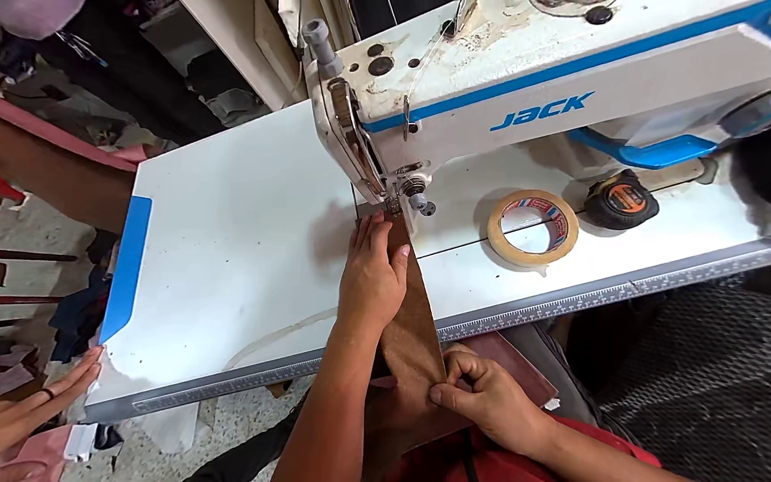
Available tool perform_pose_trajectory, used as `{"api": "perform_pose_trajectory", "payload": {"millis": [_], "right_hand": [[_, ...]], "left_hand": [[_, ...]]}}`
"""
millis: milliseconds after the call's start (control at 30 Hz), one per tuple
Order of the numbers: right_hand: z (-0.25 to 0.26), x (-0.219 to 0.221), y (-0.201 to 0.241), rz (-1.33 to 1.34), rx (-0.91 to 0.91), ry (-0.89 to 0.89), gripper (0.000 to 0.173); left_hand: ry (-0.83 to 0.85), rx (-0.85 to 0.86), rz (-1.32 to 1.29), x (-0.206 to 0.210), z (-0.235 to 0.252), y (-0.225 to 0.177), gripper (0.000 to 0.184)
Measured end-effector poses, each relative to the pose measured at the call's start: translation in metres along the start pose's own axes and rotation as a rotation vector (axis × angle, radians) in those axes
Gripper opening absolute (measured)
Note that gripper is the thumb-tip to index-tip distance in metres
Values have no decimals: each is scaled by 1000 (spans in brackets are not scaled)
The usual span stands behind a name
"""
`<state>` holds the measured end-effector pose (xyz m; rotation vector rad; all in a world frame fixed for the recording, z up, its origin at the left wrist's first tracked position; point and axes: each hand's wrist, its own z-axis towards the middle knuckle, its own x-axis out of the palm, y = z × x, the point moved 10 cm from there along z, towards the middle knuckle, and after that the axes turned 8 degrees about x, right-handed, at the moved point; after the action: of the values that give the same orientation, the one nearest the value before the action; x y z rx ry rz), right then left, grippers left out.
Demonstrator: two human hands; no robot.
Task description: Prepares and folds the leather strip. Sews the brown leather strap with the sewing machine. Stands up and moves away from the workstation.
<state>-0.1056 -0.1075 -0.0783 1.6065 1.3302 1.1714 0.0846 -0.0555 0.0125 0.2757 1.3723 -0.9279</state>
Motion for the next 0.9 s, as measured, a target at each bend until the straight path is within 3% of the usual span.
{"api": "perform_pose_trajectory", "payload": {"millis": [100, 200, 433, 633, 800, 900], "right_hand": [[4, 7, 1, 155, 29, 70, 18], [5, 21, 3, 325, 87, 188, 30], [-2, 11, 1, 8, 181, -86, 29], [-11, 8, 22, -83, 255, -161, 28], [-12, 8, 30, -133, 285, -166, 30], [-11, 5, 25, -131, 314, -170, 32]], "left_hand": [[39, 17, -9, 0, -2, 0, 52], [84, 53, -19, 2, -4, -1, 56], [48, 27, -53, -2, -7, 4, 56], [236, 48, -41, 0, -6, 9, 53], [164, 61, -44, -3, -7, 12, 49], [2, -56, -13, -22, -12, 12, 45]]}}
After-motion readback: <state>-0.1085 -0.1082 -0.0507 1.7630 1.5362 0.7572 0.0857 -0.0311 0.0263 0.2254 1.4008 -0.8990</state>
